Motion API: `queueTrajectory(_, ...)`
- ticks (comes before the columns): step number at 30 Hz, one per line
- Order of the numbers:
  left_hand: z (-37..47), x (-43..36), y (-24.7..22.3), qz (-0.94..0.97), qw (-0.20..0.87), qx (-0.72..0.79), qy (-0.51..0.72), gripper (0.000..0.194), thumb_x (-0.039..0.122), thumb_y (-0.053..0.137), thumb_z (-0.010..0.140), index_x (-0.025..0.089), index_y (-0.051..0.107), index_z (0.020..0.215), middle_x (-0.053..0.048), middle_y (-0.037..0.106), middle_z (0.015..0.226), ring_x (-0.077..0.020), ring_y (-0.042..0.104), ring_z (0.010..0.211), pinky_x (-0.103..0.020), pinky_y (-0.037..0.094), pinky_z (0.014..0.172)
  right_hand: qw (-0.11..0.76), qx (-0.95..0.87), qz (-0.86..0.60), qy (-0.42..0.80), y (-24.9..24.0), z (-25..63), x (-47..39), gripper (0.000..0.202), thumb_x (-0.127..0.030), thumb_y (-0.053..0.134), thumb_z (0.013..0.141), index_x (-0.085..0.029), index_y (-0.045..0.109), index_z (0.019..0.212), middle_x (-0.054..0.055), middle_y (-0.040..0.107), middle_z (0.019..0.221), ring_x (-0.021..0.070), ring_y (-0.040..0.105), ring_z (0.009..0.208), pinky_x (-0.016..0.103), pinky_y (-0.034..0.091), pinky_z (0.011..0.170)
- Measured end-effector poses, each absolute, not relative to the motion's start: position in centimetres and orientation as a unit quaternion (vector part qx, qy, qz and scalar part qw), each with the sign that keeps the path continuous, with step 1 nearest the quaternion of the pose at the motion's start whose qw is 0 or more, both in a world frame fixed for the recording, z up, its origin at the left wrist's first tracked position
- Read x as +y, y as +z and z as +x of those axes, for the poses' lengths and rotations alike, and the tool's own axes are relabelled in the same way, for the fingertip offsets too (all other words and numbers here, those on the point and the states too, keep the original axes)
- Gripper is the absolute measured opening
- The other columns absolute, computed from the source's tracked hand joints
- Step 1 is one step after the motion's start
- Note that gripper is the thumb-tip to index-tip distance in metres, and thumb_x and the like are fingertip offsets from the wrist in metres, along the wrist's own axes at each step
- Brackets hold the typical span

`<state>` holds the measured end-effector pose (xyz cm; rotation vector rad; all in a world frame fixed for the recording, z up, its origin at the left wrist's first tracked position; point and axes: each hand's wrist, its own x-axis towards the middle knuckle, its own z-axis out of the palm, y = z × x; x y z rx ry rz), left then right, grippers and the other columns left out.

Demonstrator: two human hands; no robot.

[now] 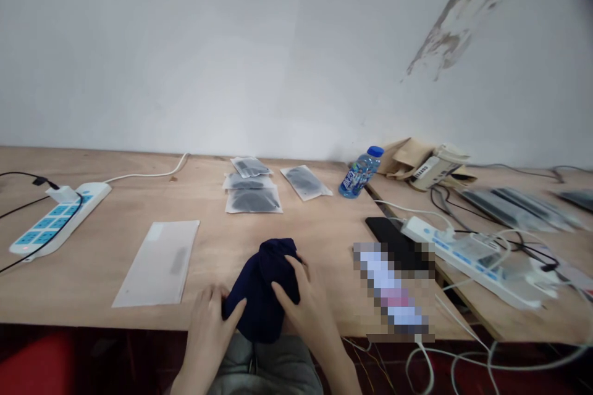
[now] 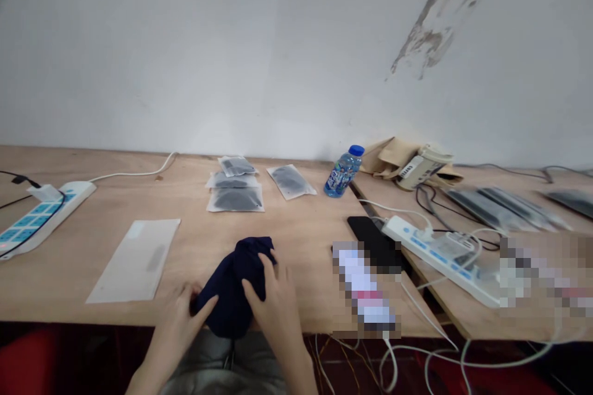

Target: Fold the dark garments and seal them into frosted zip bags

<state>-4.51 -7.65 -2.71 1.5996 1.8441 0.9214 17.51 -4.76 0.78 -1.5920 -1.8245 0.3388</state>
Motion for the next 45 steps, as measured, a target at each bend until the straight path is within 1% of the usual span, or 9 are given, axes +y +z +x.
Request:
queueTrajectory(3,-4.5,-7.3,-2.7,0.606,0.253,0.672,0.342,0.028,0.051,0.057,0.081,0.024,0.057,0.074,-0.008,0.065,0.079,-0.0284,0.064,0.083,-0.043,0.048,0.080,0.299,-0.735,-0.599,0.109,0.6,16.0,-4.2,0.053,-0.027,0.060,0.080,-0.022,0.053,0.132,0.015,0.047,0.140,0.0347,0.047,0.126,0.051,0.043,0.101)
queueTrajectory(6,-5.2,-6.2,-2.3,0.579,0.256,0.677,0.375,0.027,0.048,0.052,0.085,0.023,0.060,0.084,-0.006,0.068,0.086,-0.0270,0.066,0.086,-0.042,0.049,0.082,0.319,-0.696,-0.630,0.130,0.4,15.3,-3.2,0.036,-0.021,0.054,0.079,-0.019,0.062,0.115,0.015,0.062,0.118,0.0323,0.058,0.108,0.048,0.048,0.092)
queueTrajectory(9,-7.0,-4.6,-1.9,0.521,0.265,0.688,0.430,0.031,0.049,0.051,0.085,0.021,0.060,0.096,-0.007,0.069,0.095,-0.0267,0.065,0.096,-0.042,0.049,0.089,0.405,-0.605,-0.654,0.204,0.6,15.9,-2.5,0.026,-0.032,0.047,0.088,-0.018,0.063,0.104,0.012,0.069,0.098,0.0277,0.065,0.094,0.041,0.052,0.083)
queueTrajectory(13,-10.4,-2.4,-2.4,0.443,0.307,0.694,0.477,0.039,0.051,0.053,0.084,0.019,0.056,0.105,-0.008,0.068,0.099,-0.0258,0.065,0.098,-0.042,0.051,0.091,0.479,-0.497,-0.676,0.258,0.5,18.8,-2.8,0.039,-0.048,0.044,0.089,-0.017,0.061,0.107,0.013,0.071,0.102,0.0270,0.067,0.097,0.036,0.053,0.082)
queueTrajectory(19,-13.2,-1.1,-3.5,0.469,0.311,0.695,0.449,0.054,0.052,0.060,0.079,0.020,0.050,0.121,-0.010,0.066,0.105,-0.0261,0.066,0.098,-0.043,0.053,0.087,0.334,-0.517,-0.778,0.120,-1.7,24.9,-4.1,0.043,-0.041,0.048,0.079,-0.015,0.061,0.111,0.008,0.068,0.075,0.0287,0.067,0.073,0.040,0.052,0.070)
queueTrajectory(27,-12.9,-5.0,-3.4,0.598,0.221,0.631,0.442,0.051,0.031,0.054,0.084,0.024,0.044,0.133,-0.013,0.039,0.146,-0.0293,0.042,0.135,-0.052,0.040,0.108,0.323,-0.690,-0.630,0.150,-1.2,25.5,-5.6,0.052,-0.020,0.041,0.080,-0.021,0.057,0.129,0.011,0.063,0.111,0.0220,0.065,0.098,0.036,0.053,0.086)
queueTrajectory(37,-13.5,-11.6,-1.4,0.717,0.181,0.601,0.304,0.055,0.012,0.051,0.079,0.031,0.054,0.130,-0.003,0.019,0.160,-0.0305,0.024,0.146,-0.054,0.031,0.115,0.345,-0.668,-0.623,0.216,-3.5,24.4,-5.3,0.034,-0.031,0.042,0.088,-0.022,0.066,0.111,0.009,0.072,0.105,0.0239,0.069,0.096,0.038,0.057,0.085)
queueTrajectory(42,-13.7,-10.7,-1.8,0.709,0.129,0.612,0.325,0.028,0.027,0.051,0.088,0.029,0.067,0.111,-0.005,0.039,0.151,-0.0282,0.042,0.137,-0.050,0.038,0.112,0.381,-0.668,-0.620,0.157,-2.1,24.6,-5.6,0.030,-0.038,0.046,0.090,-0.023,0.069,0.102,0.009,0.071,0.099,0.0244,0.068,0.093,0.038,0.057,0.084)
queueTrajectory(45,-13.6,-10.1,-1.6,0.701,0.132,0.604,0.355,0.022,0.033,0.052,0.090,0.027,0.068,0.102,-0.006,0.056,0.137,-0.0257,0.054,0.126,-0.045,0.044,0.108,0.415,-0.660,-0.619,0.092,-1.3,24.3,-5.8,0.030,-0.040,0.047,0.091,-0.021,0.069,0.098,0.013,0.066,0.114,0.0269,0.063,0.108,0.041,0.054,0.091)
